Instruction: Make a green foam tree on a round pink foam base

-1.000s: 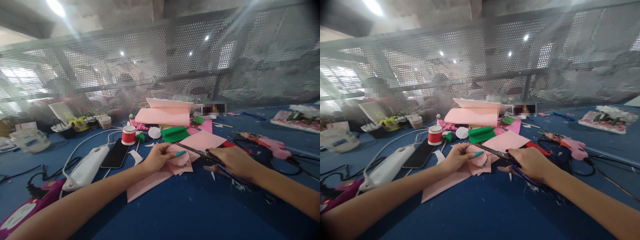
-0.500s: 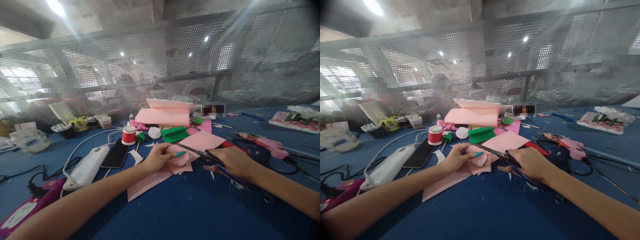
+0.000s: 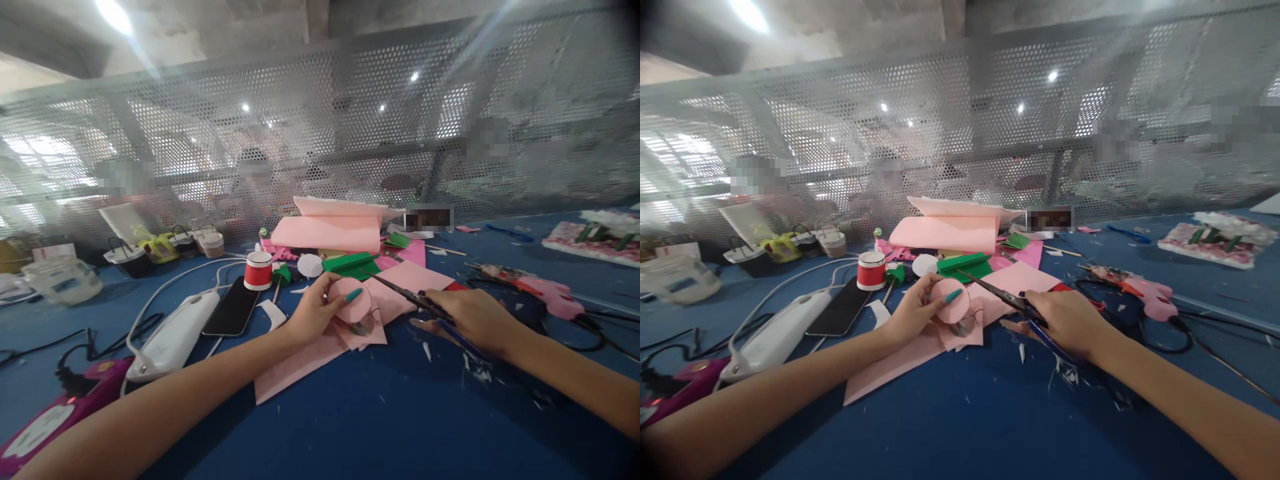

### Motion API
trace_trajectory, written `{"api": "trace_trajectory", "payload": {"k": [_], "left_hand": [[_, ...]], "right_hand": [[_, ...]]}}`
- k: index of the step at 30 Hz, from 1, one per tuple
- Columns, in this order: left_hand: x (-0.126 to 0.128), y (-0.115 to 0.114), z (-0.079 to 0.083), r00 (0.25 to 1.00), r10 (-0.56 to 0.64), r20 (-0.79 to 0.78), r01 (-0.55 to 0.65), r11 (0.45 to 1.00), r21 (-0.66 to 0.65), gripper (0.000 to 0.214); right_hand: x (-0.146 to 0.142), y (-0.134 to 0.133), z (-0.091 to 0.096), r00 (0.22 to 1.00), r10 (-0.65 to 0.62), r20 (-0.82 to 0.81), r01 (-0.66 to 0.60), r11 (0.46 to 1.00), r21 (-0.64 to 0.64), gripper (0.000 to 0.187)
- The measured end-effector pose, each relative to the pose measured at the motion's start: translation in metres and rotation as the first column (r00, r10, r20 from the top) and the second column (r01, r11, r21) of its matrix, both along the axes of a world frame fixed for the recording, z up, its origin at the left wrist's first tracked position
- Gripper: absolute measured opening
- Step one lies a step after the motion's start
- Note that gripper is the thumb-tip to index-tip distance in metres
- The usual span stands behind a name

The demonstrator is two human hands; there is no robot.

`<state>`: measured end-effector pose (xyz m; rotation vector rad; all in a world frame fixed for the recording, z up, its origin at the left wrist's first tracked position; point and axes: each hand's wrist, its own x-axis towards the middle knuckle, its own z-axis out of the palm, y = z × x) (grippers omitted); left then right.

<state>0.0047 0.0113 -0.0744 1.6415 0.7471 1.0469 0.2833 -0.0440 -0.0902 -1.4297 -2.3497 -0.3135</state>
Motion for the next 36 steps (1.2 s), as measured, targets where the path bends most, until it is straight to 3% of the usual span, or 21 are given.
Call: {"api": "trace_trajectory", "payload": {"k": [3, 8, 13, 20, 28, 36], "left_hand": [[-0.001, 0.003, -0.001, 0.999, 0.024, -0.022, -0.023, 0.999, 0.035, 0.029], [-0.001, 0.004, -0.002, 0.998, -0.056, -0.040, 0.054, 0.997, -0.063, 0.040], [0.000, 0.005, -0.002, 0.999, 0.028, -0.024, -0.028, 1.000, -0.004, 0.048], [0.001, 0.002, 0.000, 0.995, 0.098, -0.009, -0.098, 0.995, 0.000, 0.032], [0.001, 0.003, 0.001, 0.990, 0.137, 0.038, -0.139, 0.990, 0.033, 0.031], [0.000, 0.001, 0.003, 0.991, 0.118, 0.062, -0.119, 0.993, 0.017, 0.032]], "right_hand": [[-0.001, -0.001, 0.002, 1.000, 0.005, -0.002, -0.005, 1.000, -0.012, 0.031], [-0.002, -0.001, 0.003, 1.000, -0.001, -0.009, 0.001, 1.000, -0.013, 0.033], [-0.003, -0.002, 0.003, 0.999, -0.031, -0.009, 0.030, 0.998, -0.056, 0.034], [-0.004, 0.000, 0.001, 0.999, -0.045, -0.031, 0.046, 0.999, 0.017, 0.038], [-0.009, 0.015, 0.002, 0.999, -0.034, 0.039, 0.031, 0.998, 0.060, 0.043], [-0.015, 0.010, 0.014, 0.996, -0.029, 0.084, 0.027, 0.999, 0.022, 0.043]]}}
